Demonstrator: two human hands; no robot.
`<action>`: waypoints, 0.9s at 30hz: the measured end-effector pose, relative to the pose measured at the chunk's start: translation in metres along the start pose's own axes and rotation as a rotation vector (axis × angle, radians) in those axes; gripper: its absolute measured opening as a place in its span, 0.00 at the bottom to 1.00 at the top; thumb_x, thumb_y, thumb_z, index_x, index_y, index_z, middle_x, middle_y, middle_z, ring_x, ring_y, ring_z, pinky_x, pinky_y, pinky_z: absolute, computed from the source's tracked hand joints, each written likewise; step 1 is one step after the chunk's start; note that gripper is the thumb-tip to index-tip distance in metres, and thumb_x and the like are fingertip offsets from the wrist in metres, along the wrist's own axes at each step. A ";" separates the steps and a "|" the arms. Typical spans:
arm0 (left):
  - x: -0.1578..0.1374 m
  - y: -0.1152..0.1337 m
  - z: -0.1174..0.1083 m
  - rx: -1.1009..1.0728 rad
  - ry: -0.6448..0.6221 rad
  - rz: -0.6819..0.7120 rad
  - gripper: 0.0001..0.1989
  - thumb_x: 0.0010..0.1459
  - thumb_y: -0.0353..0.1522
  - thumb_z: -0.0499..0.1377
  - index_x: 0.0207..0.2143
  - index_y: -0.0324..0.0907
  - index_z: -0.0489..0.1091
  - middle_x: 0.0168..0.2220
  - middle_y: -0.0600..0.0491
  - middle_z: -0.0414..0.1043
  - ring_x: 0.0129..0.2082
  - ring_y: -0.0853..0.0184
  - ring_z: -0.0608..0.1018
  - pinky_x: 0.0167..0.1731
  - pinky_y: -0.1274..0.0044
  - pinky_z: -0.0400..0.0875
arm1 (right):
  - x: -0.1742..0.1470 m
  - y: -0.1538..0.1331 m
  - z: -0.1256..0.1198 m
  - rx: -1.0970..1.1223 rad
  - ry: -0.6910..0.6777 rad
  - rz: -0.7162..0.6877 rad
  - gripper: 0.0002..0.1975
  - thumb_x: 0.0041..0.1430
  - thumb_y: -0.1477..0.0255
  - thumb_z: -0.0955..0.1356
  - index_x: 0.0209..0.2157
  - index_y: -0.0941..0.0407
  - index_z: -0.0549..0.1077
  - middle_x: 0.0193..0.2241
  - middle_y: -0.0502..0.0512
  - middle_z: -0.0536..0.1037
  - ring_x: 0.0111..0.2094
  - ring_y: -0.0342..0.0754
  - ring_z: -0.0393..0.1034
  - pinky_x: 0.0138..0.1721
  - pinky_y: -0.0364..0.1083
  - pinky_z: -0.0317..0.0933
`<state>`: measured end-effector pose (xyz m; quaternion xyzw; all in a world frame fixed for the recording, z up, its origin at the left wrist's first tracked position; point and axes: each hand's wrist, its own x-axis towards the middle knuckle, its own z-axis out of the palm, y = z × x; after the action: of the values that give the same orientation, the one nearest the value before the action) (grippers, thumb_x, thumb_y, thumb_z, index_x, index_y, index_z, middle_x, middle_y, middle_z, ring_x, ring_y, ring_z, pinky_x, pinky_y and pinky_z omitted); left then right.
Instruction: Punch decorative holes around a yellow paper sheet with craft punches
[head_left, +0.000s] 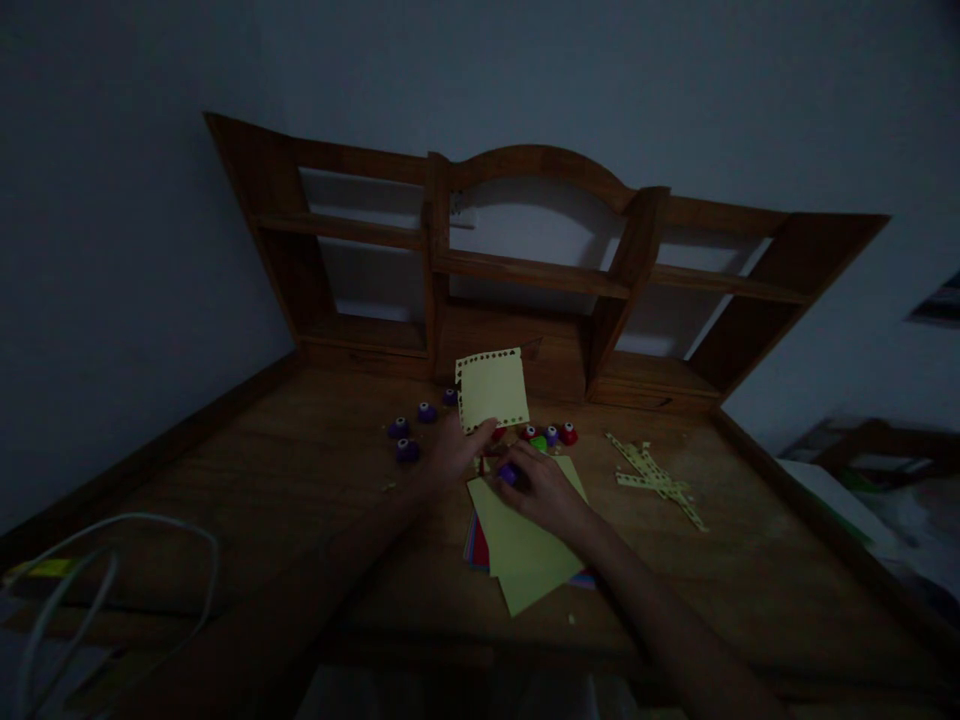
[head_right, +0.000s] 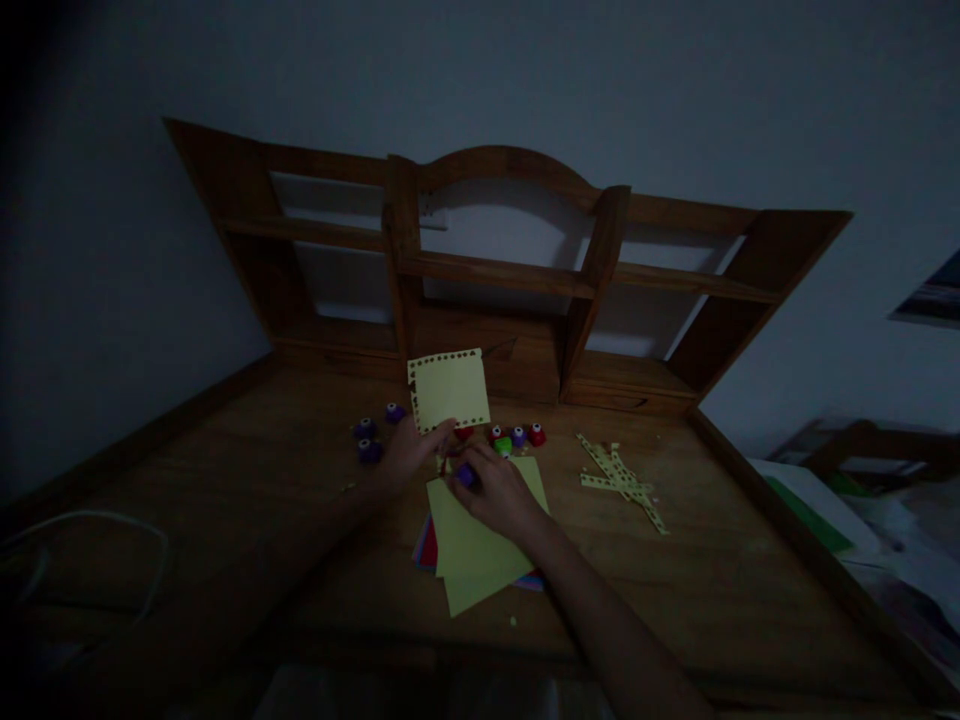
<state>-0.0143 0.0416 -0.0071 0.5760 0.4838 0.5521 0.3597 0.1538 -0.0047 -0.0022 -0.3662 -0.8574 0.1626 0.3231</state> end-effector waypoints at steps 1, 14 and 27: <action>0.000 0.000 0.000 0.001 -0.004 -0.007 0.08 0.51 0.34 0.61 0.31 0.37 0.72 0.34 0.46 0.78 0.35 0.60 0.79 0.34 0.75 0.73 | 0.000 -0.001 0.000 0.013 0.010 -0.001 0.03 0.58 0.73 0.66 0.36 0.54 0.68 0.37 0.54 0.70 0.39 0.48 0.66 0.40 0.46 0.60; 0.003 -0.004 -0.004 0.130 0.032 0.083 0.12 0.51 0.36 0.62 0.36 0.38 0.73 0.37 0.46 0.78 0.38 0.59 0.78 0.40 0.71 0.72 | 0.000 0.003 -0.002 0.002 0.051 0.039 0.05 0.58 0.77 0.64 0.36 0.54 0.68 0.36 0.53 0.72 0.38 0.48 0.67 0.40 0.46 0.58; 0.000 0.003 -0.002 -0.019 0.075 0.055 0.15 0.51 0.40 0.63 0.35 0.38 0.74 0.35 0.47 0.77 0.32 0.63 0.78 0.32 0.76 0.71 | 0.005 0.017 -0.010 -0.035 0.336 0.200 0.07 0.60 0.71 0.62 0.33 0.54 0.70 0.32 0.54 0.73 0.34 0.49 0.67 0.36 0.46 0.59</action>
<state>-0.0155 0.0403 -0.0046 0.5644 0.4759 0.5876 0.3314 0.1673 0.0107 -0.0014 -0.4773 -0.7535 0.1155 0.4372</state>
